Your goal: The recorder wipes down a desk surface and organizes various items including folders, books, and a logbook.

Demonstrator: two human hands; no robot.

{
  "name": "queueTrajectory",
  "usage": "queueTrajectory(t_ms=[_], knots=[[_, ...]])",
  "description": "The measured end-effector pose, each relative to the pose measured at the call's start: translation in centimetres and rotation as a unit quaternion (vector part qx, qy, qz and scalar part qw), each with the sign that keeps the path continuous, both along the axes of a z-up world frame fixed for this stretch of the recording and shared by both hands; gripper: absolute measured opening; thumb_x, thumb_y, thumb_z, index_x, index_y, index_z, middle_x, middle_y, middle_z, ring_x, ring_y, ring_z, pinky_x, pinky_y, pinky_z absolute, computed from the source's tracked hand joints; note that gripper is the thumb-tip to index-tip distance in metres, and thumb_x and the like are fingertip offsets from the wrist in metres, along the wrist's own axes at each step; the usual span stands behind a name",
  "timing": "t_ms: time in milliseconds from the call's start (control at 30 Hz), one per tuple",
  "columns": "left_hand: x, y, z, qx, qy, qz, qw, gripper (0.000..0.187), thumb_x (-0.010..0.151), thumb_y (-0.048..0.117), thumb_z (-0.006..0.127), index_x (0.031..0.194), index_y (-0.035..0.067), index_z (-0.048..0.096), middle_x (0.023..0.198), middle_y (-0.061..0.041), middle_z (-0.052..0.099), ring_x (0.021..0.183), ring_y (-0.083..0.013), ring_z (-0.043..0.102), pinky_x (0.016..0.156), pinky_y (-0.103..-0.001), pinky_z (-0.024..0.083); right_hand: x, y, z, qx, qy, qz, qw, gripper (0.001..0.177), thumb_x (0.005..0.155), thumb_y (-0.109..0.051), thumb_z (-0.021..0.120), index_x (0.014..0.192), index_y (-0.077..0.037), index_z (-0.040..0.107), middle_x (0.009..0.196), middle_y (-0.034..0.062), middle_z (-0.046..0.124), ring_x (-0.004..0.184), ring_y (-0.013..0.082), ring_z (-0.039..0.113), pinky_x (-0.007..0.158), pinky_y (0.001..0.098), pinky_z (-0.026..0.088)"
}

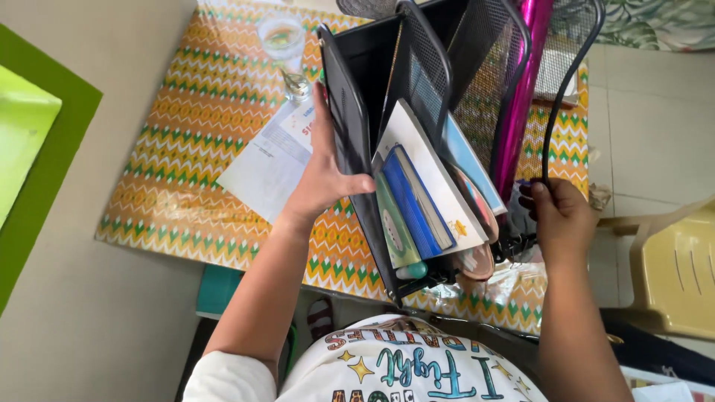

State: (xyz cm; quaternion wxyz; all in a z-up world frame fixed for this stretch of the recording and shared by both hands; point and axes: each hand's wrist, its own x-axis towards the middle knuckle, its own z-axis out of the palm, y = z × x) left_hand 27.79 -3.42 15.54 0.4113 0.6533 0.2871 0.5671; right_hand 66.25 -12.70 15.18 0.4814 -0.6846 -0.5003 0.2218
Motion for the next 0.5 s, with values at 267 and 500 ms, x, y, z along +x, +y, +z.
queueTrajectory(t_ms=[267, 500], knots=[[-1.1, -5.0, 1.4, -0.014, 0.067, 0.072, 0.995, 0.156, 0.062, 0.071, 0.085, 0.173, 0.004, -0.002, 0.173, -0.023, 0.019, 0.162, -0.0340, 0.023, 0.139, -0.046, 0.015, -2.3, -3.7, 0.0, 0.051, -0.058, -0.002, 0.997, 0.017, 0.109, -0.013, 0.069, 0.113, 0.003, 0.072, 0.092, 0.0030, 0.072, 0.081, 0.0052, 0.061, 0.072, 0.0226, 0.049], [-6.1, -9.4, 1.8, -0.090, -0.050, 0.053, 0.993, 0.154, 0.061, 0.069, 0.087, 0.172, 0.009, -0.001, 0.181, -0.017, 0.011, 0.170, -0.0311, 0.014, 0.131, -0.051, 0.028, -7.2, -6.2, -1.4, 0.018, 0.032, 0.032, 0.999, 0.020, 0.107, -0.012, 0.066, 0.119, 0.003, 0.071, 0.093, 0.0039, 0.071, 0.079, 0.0068, 0.061, 0.071, 0.0221, 0.050]])
